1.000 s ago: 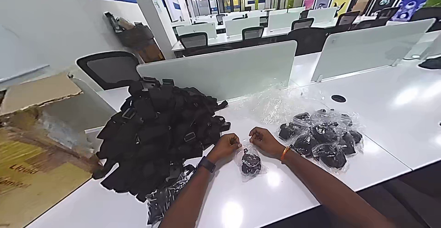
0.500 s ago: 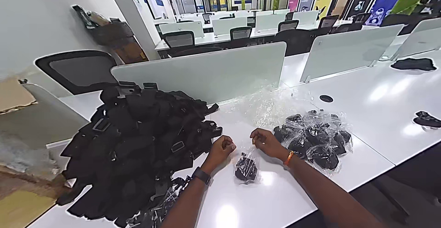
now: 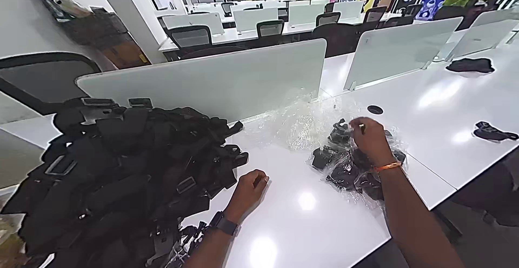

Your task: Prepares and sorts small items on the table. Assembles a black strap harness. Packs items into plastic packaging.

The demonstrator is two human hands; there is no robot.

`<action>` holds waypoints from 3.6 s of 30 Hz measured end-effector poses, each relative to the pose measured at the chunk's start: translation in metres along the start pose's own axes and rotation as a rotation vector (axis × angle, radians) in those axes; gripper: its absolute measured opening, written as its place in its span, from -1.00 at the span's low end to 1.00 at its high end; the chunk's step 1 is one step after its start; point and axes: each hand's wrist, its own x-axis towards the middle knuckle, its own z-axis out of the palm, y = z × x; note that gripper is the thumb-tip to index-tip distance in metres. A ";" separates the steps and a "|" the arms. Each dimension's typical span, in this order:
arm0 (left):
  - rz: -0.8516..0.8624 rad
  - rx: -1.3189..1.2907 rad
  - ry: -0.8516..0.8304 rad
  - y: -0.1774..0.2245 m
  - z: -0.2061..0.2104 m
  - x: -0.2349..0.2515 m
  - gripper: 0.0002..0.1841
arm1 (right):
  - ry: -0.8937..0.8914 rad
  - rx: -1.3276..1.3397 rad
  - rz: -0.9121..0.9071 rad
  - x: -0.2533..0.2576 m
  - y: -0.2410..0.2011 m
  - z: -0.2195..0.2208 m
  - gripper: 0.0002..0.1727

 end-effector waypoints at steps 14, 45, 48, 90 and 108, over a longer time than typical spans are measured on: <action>0.372 0.345 -0.278 0.050 0.033 -0.026 -0.66 | -0.142 -0.515 0.145 0.009 0.005 0.015 -0.61; -0.194 -0.612 0.206 0.015 -0.003 0.009 -0.55 | -0.034 0.192 -0.897 -0.070 -0.102 0.136 -0.77; -0.274 -0.807 0.202 0.014 -0.008 0.010 -0.45 | -0.092 0.182 -1.162 -0.092 -0.092 0.168 -0.74; -0.002 -0.081 0.376 0.010 0.009 0.002 -0.74 | -0.383 0.118 -0.931 -0.104 -0.095 0.179 -0.63; 0.101 -0.009 -0.005 0.057 -0.002 -0.052 -0.67 | -0.325 0.140 -1.219 -0.128 -0.170 0.161 -0.77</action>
